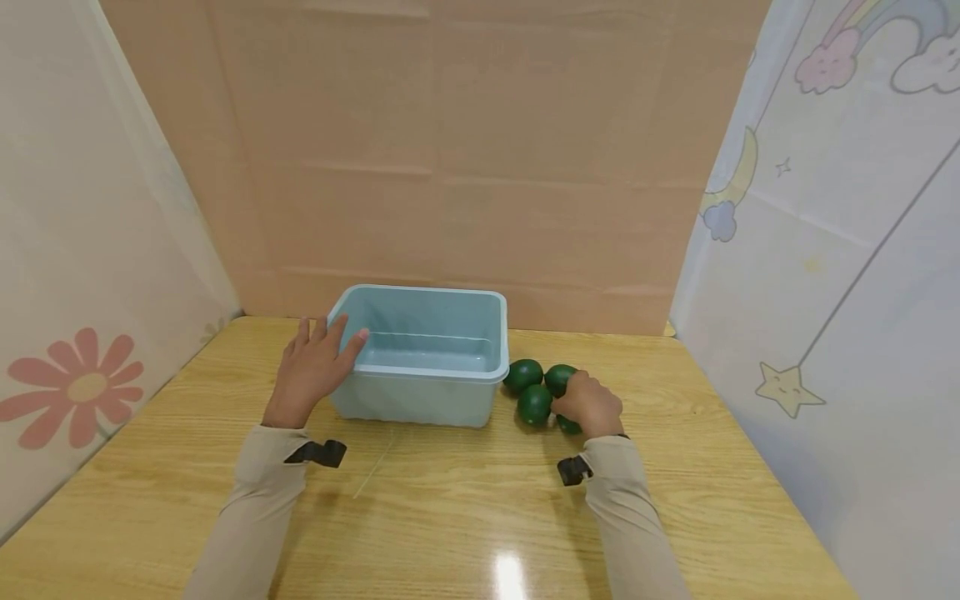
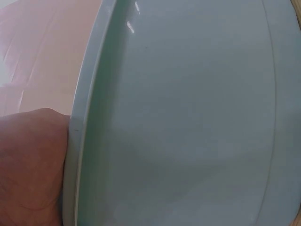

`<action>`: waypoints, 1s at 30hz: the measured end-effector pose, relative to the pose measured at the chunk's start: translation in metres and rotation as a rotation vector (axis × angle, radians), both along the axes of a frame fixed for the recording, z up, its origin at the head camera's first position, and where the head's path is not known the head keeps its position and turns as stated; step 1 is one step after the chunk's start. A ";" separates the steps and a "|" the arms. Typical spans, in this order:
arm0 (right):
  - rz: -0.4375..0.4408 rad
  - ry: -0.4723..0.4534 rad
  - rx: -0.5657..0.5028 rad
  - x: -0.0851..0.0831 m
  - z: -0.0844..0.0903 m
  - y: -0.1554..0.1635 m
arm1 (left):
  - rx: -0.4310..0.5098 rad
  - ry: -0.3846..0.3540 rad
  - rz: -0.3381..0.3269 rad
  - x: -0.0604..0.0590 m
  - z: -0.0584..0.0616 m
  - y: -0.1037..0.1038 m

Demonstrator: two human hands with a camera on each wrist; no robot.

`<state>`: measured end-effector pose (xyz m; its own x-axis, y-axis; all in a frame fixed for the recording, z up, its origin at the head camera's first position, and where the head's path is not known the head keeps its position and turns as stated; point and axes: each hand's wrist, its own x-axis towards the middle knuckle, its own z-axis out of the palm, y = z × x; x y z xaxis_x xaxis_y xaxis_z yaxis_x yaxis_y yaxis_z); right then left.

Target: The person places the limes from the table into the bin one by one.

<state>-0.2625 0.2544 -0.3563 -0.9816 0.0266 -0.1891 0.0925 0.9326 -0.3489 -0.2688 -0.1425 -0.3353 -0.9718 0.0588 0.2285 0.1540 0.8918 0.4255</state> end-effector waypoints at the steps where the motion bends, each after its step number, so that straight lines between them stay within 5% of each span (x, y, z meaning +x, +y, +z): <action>1: 0.002 -0.002 -0.003 0.000 0.000 0.000 | 0.000 -0.002 0.000 0.000 0.000 0.000; 30: -0.006 -0.027 0.007 0.001 -0.005 -0.001 | 0.012 0.004 -0.006 0.003 0.002 0.000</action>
<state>-0.2613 0.2534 -0.3611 -0.9758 0.0343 -0.2158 0.1079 0.9343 -0.3397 -0.2656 -0.1420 -0.3334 -0.9704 0.0624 0.2332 0.1615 0.8856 0.4354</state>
